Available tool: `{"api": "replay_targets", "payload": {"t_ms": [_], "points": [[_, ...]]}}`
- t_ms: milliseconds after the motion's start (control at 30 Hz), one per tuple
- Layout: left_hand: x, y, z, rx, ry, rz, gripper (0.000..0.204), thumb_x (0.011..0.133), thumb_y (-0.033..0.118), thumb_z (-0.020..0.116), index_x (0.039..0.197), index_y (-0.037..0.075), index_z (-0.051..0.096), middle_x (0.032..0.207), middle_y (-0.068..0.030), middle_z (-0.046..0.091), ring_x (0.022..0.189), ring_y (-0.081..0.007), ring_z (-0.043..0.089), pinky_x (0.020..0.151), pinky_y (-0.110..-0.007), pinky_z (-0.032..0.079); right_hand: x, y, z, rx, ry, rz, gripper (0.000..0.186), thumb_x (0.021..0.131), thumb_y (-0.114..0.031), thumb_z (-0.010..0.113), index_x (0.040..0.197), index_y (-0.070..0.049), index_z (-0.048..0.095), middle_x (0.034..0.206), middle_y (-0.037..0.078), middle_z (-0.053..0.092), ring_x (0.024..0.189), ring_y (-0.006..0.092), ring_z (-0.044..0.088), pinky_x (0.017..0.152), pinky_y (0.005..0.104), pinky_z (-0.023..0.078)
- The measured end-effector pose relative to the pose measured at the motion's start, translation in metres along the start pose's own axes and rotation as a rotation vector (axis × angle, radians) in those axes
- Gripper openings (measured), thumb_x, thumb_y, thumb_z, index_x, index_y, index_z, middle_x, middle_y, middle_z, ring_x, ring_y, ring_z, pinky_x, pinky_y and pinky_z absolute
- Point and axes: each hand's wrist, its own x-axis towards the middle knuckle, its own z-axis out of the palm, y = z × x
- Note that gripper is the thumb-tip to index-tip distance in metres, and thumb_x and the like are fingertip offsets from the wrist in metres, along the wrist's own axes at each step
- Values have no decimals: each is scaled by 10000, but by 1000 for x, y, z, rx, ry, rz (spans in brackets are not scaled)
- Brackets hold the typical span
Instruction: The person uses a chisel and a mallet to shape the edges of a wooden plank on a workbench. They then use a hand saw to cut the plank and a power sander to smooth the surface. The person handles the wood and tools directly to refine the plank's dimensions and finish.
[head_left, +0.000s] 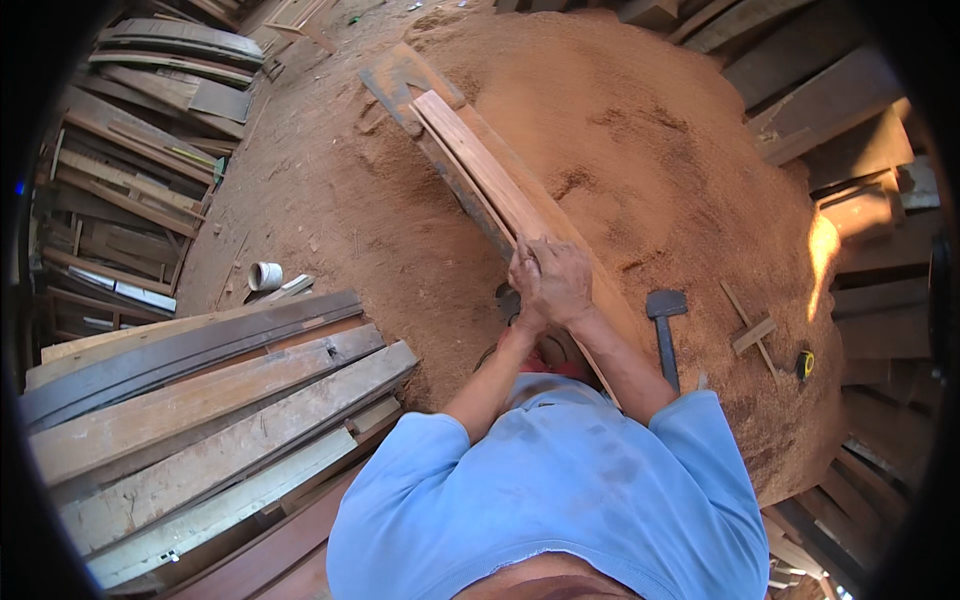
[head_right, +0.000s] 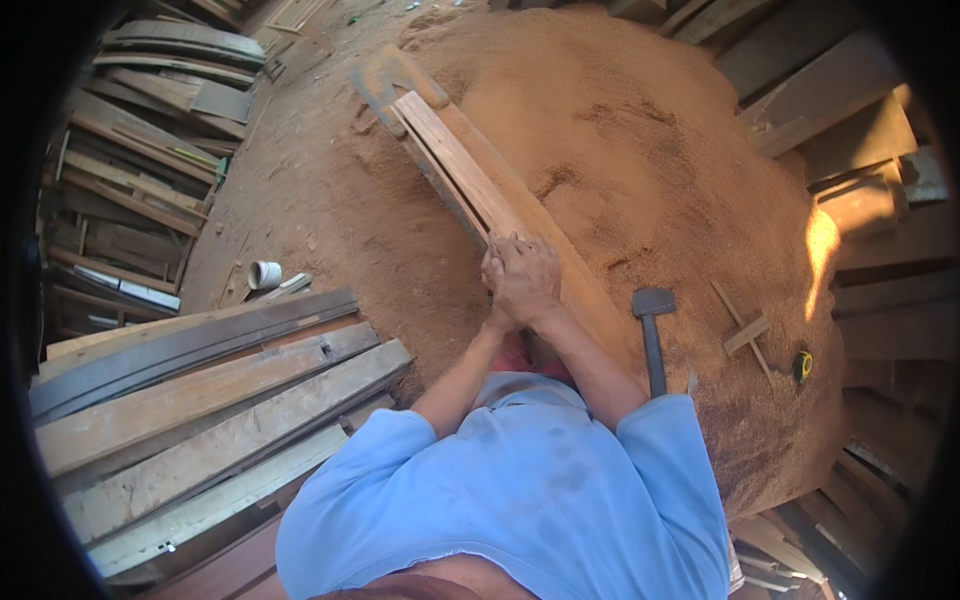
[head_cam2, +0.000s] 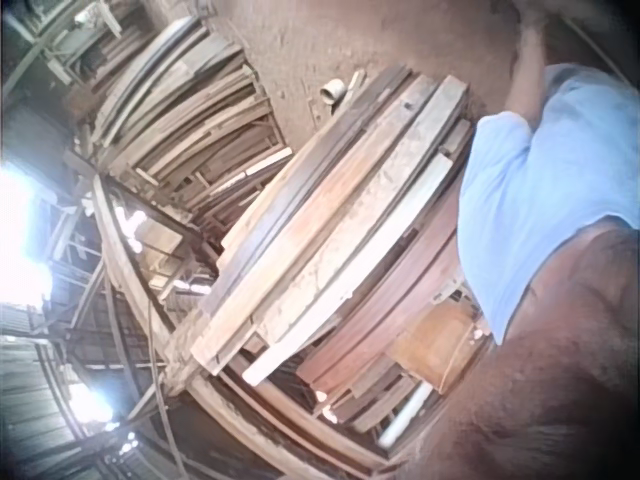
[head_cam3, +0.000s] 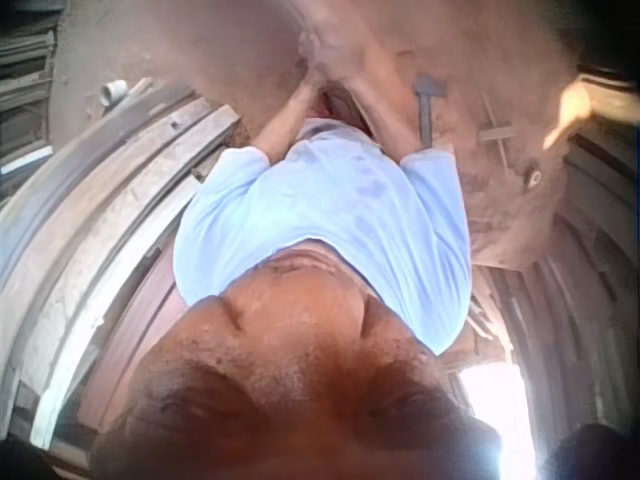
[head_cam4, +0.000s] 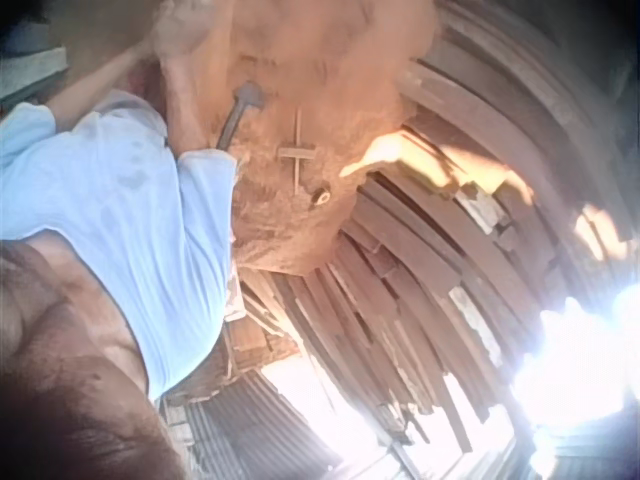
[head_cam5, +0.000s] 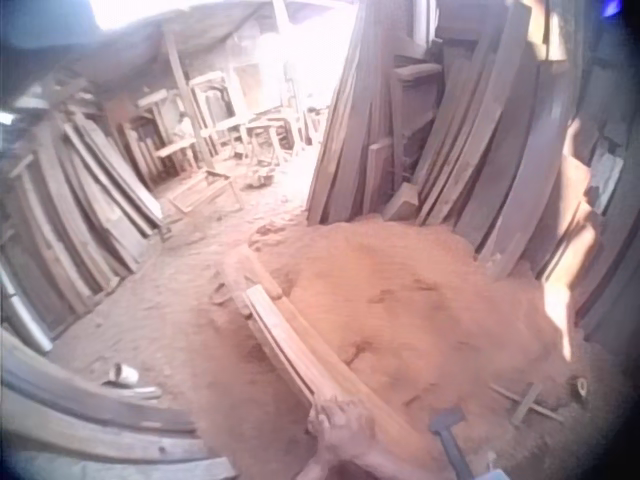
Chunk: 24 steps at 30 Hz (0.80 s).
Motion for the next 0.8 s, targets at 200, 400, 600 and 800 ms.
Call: {"api": "replay_targets", "payload": {"t_ms": [200,400,600,800], "points": [[-13,-4,-10,-516,-196,-272,919,904,400,676,1597,30,200,1613,-286,215,1437,-430,269,1162,-548,217,-17,-8,-9,84,67,-3,252,858,-235,656,1033,-58,693,919,175,669,929,377,627,840,490,465],[-20,-6,-9,-131,44,-65,898,920,406,646,1595,15,200,1625,-273,212,1444,-429,256,1166,-546,214,-11,-9,0,-201,-44,70,282,871,-315,665,1068,-118,707,942,108,687,943,330,626,845,442,455],[9,-32,19,289,120,-109,974,873,421,686,1578,-33,190,1624,-272,173,1426,-416,290,1162,-503,247,41,-1,31,-86,-122,86,215,865,-319,690,868,-105,676,877,144,660,896,381,638,764,502,489],[-1,-23,-8,-552,-144,-320,676,955,279,659,1489,3,350,1457,-182,441,1323,-296,462,1067,-423,420,25,4,12,117,-287,84,269,865,-317,685,939,-59,671,992,165,666,982,375,630,849,495,501]]}}
